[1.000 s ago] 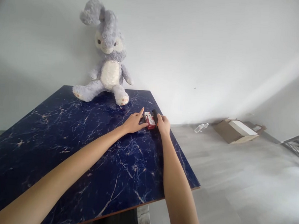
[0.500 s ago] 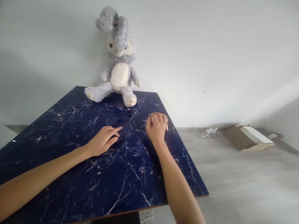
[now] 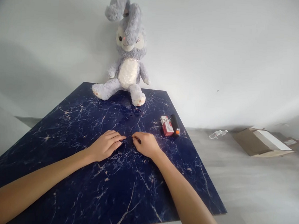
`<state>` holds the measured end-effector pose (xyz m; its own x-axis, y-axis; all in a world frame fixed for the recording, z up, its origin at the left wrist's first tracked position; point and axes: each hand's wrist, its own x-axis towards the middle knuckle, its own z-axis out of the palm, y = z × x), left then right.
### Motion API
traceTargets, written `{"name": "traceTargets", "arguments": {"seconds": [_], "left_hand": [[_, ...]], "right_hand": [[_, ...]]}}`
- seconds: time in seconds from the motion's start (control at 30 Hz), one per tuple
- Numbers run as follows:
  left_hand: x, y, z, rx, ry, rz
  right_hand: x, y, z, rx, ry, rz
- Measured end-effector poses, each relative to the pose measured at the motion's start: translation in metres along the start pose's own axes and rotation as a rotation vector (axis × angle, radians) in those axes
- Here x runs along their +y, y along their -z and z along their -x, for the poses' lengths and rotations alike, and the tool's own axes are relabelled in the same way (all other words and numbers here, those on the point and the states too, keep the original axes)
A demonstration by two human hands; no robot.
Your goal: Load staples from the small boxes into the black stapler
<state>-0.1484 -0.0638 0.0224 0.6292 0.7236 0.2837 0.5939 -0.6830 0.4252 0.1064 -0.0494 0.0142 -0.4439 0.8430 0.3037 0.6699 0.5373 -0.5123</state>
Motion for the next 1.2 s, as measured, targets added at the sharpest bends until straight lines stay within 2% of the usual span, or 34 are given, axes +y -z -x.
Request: {"name": "traceTargets", "arguments": {"seconds": [0.2,0.53,0.83,1.2], "left_hand": [[0.000,0.000,-0.002,-0.027,0.004,0.007],[0.000,-0.005,-0.003,-0.019,-0.014,-0.057],[-0.002,-0.009,-0.002,0.030,-0.080,-0.079],[-0.002,-0.013,0.001,0.072,-0.095,-0.180]], "right_hand": [[-0.005,0.001,0.001,-0.070,0.044,0.021],[-0.011,-0.001,0.006,-0.104,0.070,0.123],[-0.012,-0.001,0.008,-0.134,0.105,0.176],[-0.020,-0.006,0.011,-0.129,0.163,0.172]]}}
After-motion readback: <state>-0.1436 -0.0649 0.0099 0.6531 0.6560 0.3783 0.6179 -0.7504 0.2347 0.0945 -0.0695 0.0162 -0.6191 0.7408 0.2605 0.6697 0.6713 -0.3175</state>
